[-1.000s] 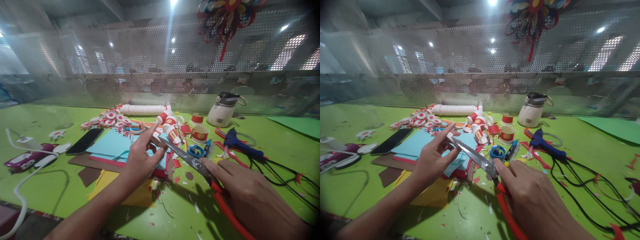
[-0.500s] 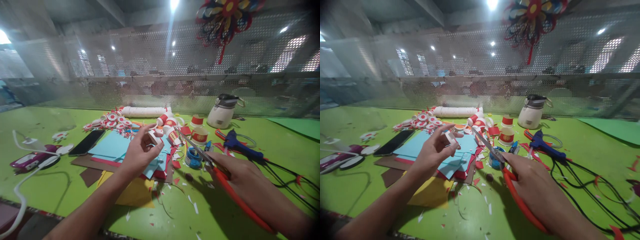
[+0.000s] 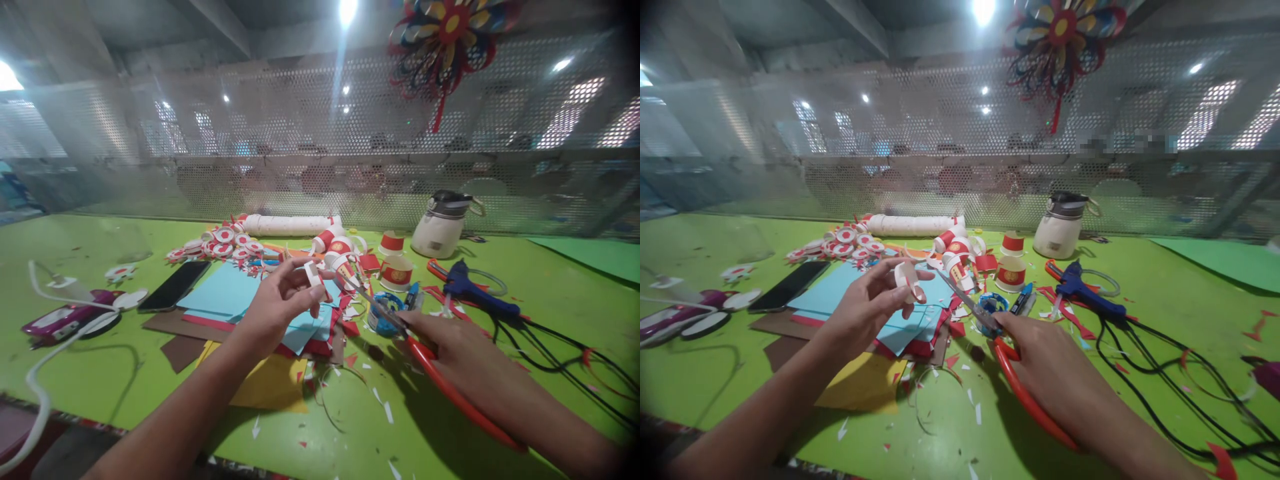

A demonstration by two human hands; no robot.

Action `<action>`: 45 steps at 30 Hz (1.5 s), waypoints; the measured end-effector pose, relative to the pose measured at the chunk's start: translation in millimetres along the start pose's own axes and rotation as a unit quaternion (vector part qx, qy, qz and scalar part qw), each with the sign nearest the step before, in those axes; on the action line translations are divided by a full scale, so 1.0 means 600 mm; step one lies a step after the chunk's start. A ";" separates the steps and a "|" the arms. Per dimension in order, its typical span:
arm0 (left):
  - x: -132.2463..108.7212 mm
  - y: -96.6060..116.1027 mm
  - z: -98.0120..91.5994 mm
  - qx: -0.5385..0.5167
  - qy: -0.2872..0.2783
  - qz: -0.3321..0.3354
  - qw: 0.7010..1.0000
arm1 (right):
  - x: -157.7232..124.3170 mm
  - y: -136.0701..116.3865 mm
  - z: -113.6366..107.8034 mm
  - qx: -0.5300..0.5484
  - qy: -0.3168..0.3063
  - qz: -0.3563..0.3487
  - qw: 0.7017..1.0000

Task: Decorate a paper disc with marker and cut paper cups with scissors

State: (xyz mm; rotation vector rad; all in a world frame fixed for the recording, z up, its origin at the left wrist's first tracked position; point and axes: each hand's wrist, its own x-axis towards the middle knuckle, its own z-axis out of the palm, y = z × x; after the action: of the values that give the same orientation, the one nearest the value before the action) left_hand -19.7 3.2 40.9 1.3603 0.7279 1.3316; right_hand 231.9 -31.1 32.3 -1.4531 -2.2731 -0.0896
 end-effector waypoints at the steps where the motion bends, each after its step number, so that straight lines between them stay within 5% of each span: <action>1: 0.000 0.001 0.000 -0.004 -0.003 0.002 1.000 | -0.001 -0.002 0.001 0.003 -0.016 -0.006 1.000; 7: -0.002 0.001 -0.003 0.003 -0.020 0.018 1.000 | -0.004 -0.012 0.005 0.034 -0.073 -0.015 0.997; 21: -0.007 0.004 -0.013 -0.011 -0.103 0.040 0.994 | -0.002 -0.020 -0.011 0.135 -0.085 0.012 0.987; 29: -0.008 0.013 -0.009 -0.020 -0.095 0.019 0.995 | -0.010 -0.011 -0.004 0.114 0.044 -0.027 0.992; 34: -0.008 0.009 -0.016 -0.096 -0.154 -0.011 0.983 | -0.013 -0.011 -0.008 0.100 0.111 -0.037 0.988; 40: -0.006 0.010 -0.019 -0.192 -0.195 -0.075 0.959 | -0.008 -0.015 -0.004 0.088 0.053 -0.008 0.995; 45: -0.003 0.016 -0.016 -0.205 -0.125 -0.119 0.963 | -0.007 -0.011 0.022 0.039 -0.062 0.036 0.997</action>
State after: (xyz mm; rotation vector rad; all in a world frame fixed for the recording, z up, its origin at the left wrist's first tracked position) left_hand -31.5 1.4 47.7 1.0446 0.3986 1.0259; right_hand 223.3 -34.1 19.9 -1.5356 -2.2911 0.1115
